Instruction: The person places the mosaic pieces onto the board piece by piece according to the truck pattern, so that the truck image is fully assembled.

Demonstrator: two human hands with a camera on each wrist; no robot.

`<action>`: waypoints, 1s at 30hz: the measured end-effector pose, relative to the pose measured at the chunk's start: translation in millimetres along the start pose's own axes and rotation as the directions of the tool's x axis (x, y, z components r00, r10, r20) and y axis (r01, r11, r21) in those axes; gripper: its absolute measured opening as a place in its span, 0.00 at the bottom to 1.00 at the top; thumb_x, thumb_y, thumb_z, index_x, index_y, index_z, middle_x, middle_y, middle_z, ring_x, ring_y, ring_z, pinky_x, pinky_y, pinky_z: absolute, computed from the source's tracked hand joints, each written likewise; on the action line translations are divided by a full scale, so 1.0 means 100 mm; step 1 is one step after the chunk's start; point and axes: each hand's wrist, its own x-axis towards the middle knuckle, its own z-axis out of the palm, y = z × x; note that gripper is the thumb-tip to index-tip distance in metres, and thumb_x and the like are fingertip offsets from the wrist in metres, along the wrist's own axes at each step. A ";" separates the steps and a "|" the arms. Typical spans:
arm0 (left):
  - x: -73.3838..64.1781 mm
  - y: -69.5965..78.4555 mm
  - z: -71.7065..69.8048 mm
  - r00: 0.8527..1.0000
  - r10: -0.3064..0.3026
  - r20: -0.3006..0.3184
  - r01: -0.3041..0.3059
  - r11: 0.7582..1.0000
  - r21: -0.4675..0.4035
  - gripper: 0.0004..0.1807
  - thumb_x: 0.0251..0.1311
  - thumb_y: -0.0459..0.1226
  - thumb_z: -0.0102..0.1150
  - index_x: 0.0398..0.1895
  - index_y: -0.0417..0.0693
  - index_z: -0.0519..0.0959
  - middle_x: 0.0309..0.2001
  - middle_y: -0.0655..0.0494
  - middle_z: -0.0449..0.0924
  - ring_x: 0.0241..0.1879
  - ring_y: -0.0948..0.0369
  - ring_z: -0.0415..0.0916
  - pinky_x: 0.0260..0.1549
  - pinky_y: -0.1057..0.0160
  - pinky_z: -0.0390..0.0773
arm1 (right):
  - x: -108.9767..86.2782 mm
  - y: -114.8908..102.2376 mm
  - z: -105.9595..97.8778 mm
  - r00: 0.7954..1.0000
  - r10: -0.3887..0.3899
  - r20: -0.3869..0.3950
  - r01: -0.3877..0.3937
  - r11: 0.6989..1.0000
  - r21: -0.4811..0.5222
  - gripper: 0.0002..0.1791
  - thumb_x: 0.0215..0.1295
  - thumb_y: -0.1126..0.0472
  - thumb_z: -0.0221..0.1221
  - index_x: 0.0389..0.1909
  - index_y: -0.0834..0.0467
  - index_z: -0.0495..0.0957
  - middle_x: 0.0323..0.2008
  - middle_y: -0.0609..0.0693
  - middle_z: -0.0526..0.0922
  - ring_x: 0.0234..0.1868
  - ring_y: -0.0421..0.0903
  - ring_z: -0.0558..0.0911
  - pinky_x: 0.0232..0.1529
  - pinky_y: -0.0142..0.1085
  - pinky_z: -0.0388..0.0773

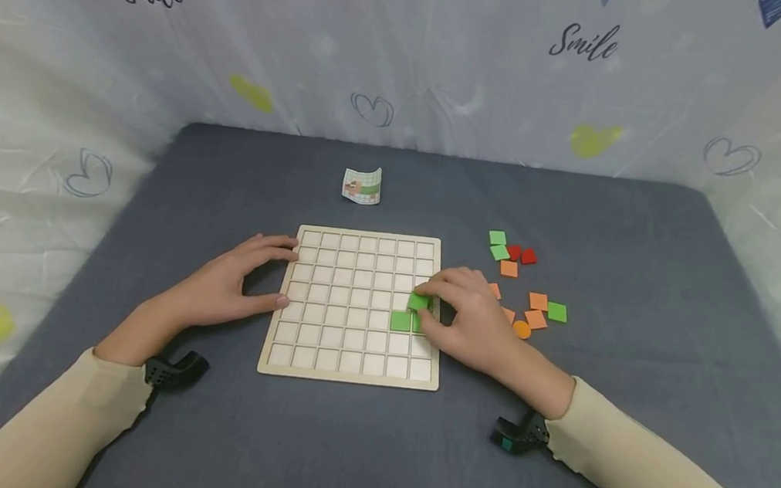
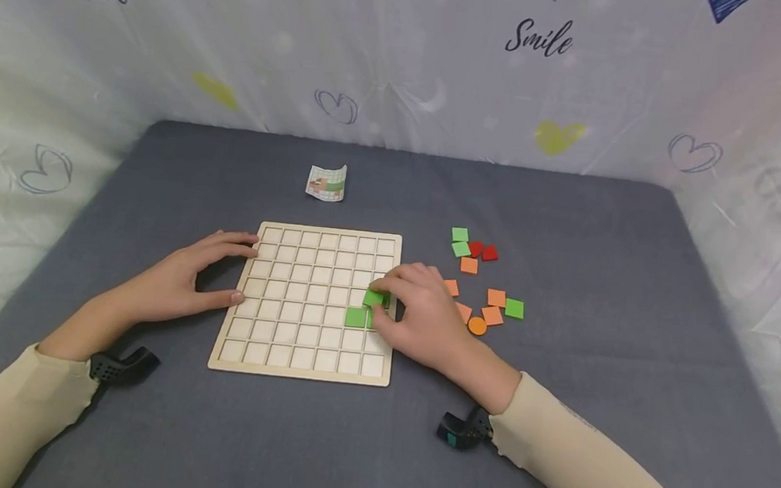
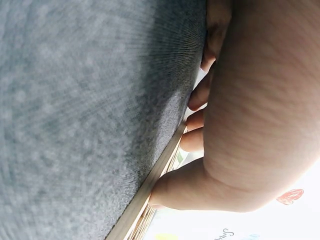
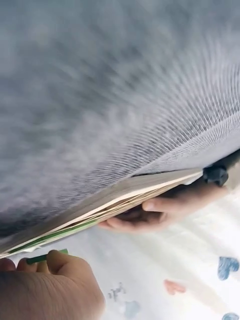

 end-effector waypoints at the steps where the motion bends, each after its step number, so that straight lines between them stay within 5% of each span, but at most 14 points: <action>1: 0.00 0.00 0.00 1.000 0.001 -0.001 -0.001 1.000 0.001 0.36 0.71 0.53 0.74 0.78 0.53 0.74 0.85 0.53 0.59 0.87 0.43 0.44 0.83 0.31 0.48 | 0.02 -0.01 0.01 1.000 0.001 0.017 -0.001 1.000 -0.003 0.12 0.64 0.65 0.70 0.47 0.59 0.92 0.45 0.49 0.88 0.47 0.48 0.82 0.49 0.46 0.75; 13: 0.00 0.00 0.00 1.000 -0.012 0.003 0.012 1.000 0.011 0.36 0.71 0.53 0.74 0.78 0.54 0.74 0.85 0.55 0.59 0.87 0.41 0.42 0.81 0.28 0.49 | 0.18 -0.05 0.09 0.988 0.052 0.143 -0.044 0.997 -0.057 0.11 0.66 0.63 0.69 0.49 0.56 0.92 0.46 0.48 0.87 0.50 0.47 0.81 0.54 0.46 0.76; 30: 0.00 0.00 0.00 1.000 0.011 -0.001 -0.011 1.000 0.000 0.36 0.72 0.52 0.74 0.78 0.53 0.74 0.85 0.53 0.59 0.87 0.42 0.44 0.82 0.30 0.50 | 0.18 -0.01 0.11 0.992 0.018 0.122 -0.016 1.000 -0.019 0.12 0.67 0.63 0.70 0.49 0.56 0.92 0.47 0.48 0.89 0.52 0.48 0.83 0.50 0.46 0.76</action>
